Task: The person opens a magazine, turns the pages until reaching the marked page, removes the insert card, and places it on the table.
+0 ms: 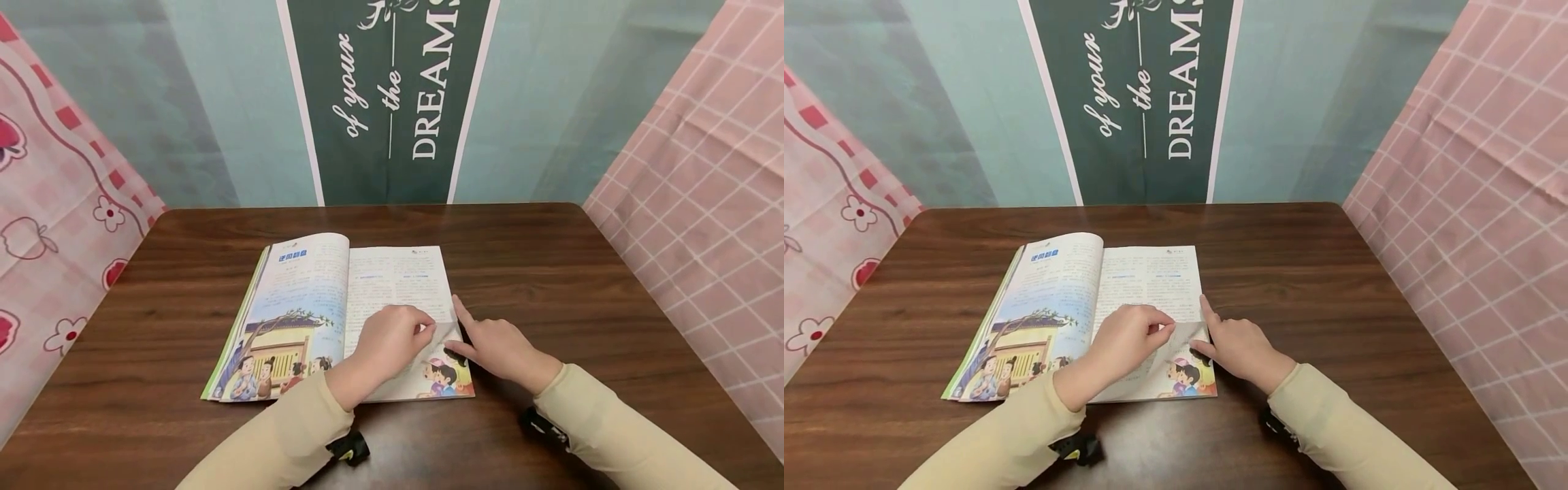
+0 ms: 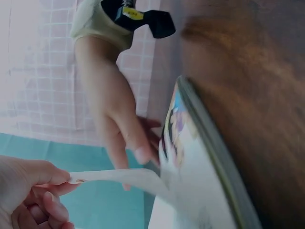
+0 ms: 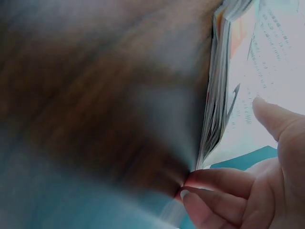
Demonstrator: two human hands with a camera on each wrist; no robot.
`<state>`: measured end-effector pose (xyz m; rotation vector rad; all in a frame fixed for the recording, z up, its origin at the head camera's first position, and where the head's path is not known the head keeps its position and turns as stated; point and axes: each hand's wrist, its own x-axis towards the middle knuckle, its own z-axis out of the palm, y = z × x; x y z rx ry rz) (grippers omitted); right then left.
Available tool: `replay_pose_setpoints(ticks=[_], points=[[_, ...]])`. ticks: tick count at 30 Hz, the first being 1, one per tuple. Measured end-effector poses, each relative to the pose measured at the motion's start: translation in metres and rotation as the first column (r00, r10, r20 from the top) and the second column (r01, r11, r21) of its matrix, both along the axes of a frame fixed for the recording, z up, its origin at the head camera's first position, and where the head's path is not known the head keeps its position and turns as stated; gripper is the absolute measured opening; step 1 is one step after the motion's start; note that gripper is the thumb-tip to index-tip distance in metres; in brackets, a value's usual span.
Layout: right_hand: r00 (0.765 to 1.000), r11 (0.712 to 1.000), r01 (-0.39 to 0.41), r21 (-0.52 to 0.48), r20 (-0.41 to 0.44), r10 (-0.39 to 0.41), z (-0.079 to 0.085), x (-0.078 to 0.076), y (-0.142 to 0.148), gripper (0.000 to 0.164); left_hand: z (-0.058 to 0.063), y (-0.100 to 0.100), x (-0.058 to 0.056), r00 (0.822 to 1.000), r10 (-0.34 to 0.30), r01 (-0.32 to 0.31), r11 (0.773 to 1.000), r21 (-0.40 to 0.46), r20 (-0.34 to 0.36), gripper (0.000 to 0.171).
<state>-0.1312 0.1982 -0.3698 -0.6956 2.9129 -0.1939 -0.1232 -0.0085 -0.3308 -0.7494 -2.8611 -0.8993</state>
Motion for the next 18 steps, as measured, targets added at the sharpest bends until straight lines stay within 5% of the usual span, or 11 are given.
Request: replay_pose_setpoints(ticks=[7,15,18], points=[[0.993,0.998,0.059,-0.008,0.106,-0.057,0.001,0.000,0.007,0.097,0.006,-0.027,-0.004,0.995,0.098,-0.094,0.992,0.089,-0.034,0.010],[0.990,0.993,-0.120,0.010,0.075,0.118,0.002,0.002,0.014,0.086,0.012,-0.075,0.000,0.981,0.192,-0.194,0.973,0.127,0.031,0.007],[0.985,0.992,-0.130,-0.001,0.110,0.129,0.003,0.002,0.013,0.085,0.013,-0.096,0.004,0.973,0.221,-0.228,0.967,0.109,0.073,0.008]])
